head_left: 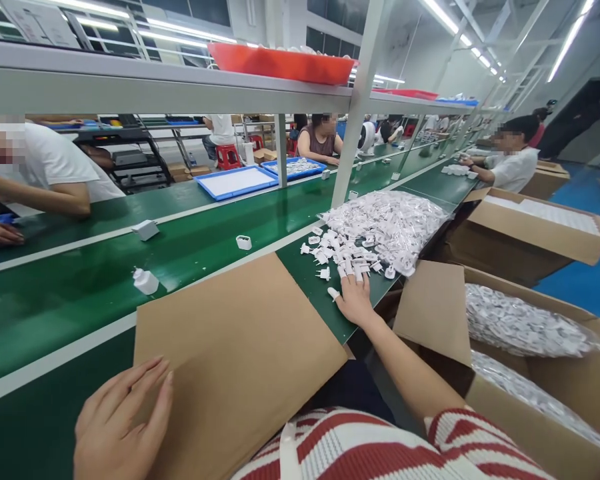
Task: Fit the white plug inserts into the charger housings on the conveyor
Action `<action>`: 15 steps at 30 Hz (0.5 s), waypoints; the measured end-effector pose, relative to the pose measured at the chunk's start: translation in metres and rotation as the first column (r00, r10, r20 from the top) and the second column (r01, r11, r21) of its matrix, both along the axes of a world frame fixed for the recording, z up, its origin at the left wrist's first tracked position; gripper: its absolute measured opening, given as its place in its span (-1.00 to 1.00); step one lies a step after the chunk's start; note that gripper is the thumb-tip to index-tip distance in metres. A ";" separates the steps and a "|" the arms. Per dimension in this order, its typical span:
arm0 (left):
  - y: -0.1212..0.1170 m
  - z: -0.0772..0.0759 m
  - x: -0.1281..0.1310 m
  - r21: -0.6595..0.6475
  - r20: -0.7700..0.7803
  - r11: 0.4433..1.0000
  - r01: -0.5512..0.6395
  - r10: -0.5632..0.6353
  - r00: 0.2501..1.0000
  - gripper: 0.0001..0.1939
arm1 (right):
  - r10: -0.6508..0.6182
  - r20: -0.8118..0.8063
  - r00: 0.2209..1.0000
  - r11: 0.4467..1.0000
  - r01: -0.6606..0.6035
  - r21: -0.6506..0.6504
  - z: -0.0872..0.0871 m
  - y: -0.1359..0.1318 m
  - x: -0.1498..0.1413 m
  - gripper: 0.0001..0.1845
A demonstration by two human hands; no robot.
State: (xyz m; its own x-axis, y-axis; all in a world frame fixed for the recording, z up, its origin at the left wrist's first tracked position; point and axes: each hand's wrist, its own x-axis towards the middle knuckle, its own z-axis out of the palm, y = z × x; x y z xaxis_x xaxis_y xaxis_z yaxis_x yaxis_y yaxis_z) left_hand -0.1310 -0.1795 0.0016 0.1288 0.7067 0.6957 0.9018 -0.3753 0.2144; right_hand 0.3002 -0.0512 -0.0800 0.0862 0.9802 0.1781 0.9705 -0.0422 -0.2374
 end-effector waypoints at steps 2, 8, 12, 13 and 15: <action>0.001 -0.001 0.001 -0.006 0.000 0.999 0.033 -0.033 0.999 -0.76 | -0.004 -0.003 1.000 1.000 0.004 -0.024 0.007 0.012 0.004 -0.52; 0.005 -0.005 0.001 -0.017 -0.004 0.998 0.064 -0.064 0.998 -0.80 | 0.190 0.087 0.978 0.982 -0.190 -0.009 0.054 0.070 -0.016 -0.64; 0.007 -0.007 -0.003 -0.024 0.016 0.999 0.032 -0.031 0.999 -0.83 | 0.233 0.104 0.967 0.972 -0.228 -0.060 0.056 0.109 -0.046 -0.64; 0.007 -0.007 -0.004 -0.026 0.017 0.999 0.021 -0.021 1.000 -0.83 | 0.235 0.101 0.967 0.971 -0.229 -0.069 0.053 0.117 -0.051 -0.64; 0.007 -0.008 -0.007 -0.031 0.019 1.000 0.000 0.001 1.000 -0.83 | 0.242 0.090 0.966 0.969 -0.235 -0.080 0.048 0.127 -0.058 -0.62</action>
State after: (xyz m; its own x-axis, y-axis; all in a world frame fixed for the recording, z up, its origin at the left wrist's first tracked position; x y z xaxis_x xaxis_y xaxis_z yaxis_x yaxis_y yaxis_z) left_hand -0.1384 -0.1725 -0.0067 0.1158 0.7280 0.6757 0.8977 -0.3679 0.2425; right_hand 0.2418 0.0763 -0.0319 -0.1664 0.9803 0.1064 0.9727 0.1809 -0.1451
